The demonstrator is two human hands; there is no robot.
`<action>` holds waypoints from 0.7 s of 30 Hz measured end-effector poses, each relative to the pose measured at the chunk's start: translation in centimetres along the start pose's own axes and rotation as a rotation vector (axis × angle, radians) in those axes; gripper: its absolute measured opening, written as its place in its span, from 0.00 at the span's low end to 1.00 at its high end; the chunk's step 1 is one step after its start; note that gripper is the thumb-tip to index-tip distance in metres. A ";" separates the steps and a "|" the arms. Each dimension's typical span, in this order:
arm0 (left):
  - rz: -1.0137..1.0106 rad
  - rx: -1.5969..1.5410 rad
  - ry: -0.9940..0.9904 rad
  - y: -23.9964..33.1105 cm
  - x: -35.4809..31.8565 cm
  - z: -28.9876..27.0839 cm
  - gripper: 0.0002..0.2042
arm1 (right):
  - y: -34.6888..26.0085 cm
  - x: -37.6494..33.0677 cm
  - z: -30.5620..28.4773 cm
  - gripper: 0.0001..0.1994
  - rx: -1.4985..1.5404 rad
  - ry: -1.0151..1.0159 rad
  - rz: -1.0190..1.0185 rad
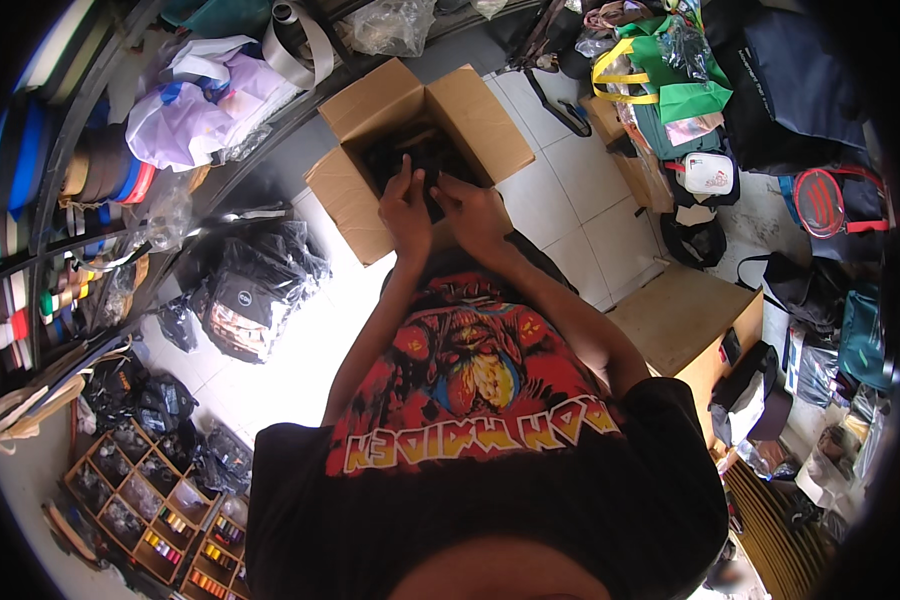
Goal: The person repeatedly picks up rolls of ribbon from a cardboard box, briefly inspects them, and places them onto a nearby shelf. The person handles multiple ribbon rolls one at a time, moving them from the box to the shelf throughout the clip.
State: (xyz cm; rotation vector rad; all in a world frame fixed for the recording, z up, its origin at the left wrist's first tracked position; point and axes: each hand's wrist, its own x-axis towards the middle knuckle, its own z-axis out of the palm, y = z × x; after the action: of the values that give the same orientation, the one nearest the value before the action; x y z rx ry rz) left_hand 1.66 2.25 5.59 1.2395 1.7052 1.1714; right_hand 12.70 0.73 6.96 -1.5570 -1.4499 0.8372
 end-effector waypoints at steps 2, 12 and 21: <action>0.008 0.046 -0.056 0.9 0.4 -0.5 0.15 | 0.2 -0.1 -0.1 0.17 0.047 -0.004 0.056; 0.032 -0.131 -0.020 0.2 -0.5 0.6 0.17 | 0.7 0.0 0.5 0.19 0.152 0.092 0.177; -0.046 -0.265 -0.122 -0.8 -0.5 0.5 0.18 | 1.9 0.5 0.1 0.19 0.191 0.082 0.082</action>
State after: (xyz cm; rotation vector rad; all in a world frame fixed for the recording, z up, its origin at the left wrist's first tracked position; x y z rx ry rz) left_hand 2.00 1.76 4.67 1.0802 1.4299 1.2229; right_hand 13.52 1.25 5.25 -1.4963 -1.2179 0.9217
